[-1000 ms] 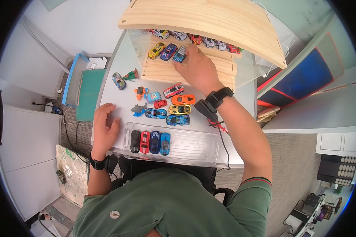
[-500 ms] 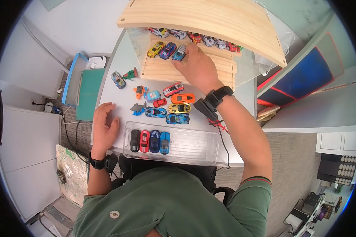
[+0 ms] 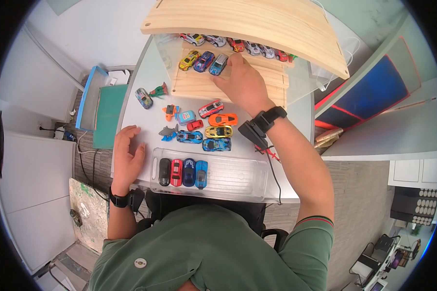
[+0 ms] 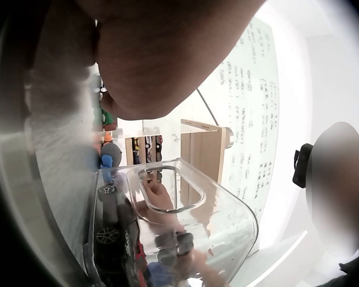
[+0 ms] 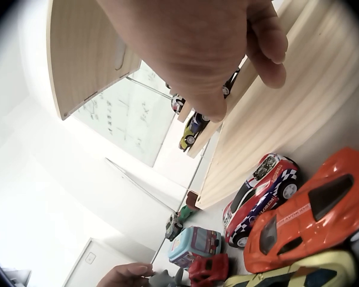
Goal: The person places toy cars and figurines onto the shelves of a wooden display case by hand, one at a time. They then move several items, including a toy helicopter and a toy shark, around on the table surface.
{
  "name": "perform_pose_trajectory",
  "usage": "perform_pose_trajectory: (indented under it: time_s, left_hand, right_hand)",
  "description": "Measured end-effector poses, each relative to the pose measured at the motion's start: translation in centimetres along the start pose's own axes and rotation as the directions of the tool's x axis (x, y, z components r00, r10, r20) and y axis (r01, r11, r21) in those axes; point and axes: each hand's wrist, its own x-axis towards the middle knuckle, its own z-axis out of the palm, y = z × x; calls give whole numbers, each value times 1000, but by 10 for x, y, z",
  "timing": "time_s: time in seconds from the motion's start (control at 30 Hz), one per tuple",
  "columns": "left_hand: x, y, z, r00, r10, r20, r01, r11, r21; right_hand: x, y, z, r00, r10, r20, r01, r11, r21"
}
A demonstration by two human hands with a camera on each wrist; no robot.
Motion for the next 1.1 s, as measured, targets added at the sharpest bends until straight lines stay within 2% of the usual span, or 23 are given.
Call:
perform_pose_trajectory:
  time_s: [0.5, 0.73, 0.83, 1.1]
  left_hand:
    - [-3, -9, 7, 1000, 3, -8, -3, 1000, -21]
    - [-2, -5, 5, 1000, -12, -9, 12, 1000, 6]
    - [-2, -3, 5, 1000, -16, -9, 16, 1000, 12]
    - [-2, -4, 5, 1000, -28, 1, 28, 1000, 11]
  right_hand:
    - [-5, 12, 2, 1000, 15, -8, -14, 994, 109]
    - [-4, 11, 0, 999, 20, 41, -22, 997, 69]
    - [-3, 17, 5, 1000, -13, -27, 16, 995, 95]
    - [-3, 15, 1, 999, 20, 31, -22, 997, 75]
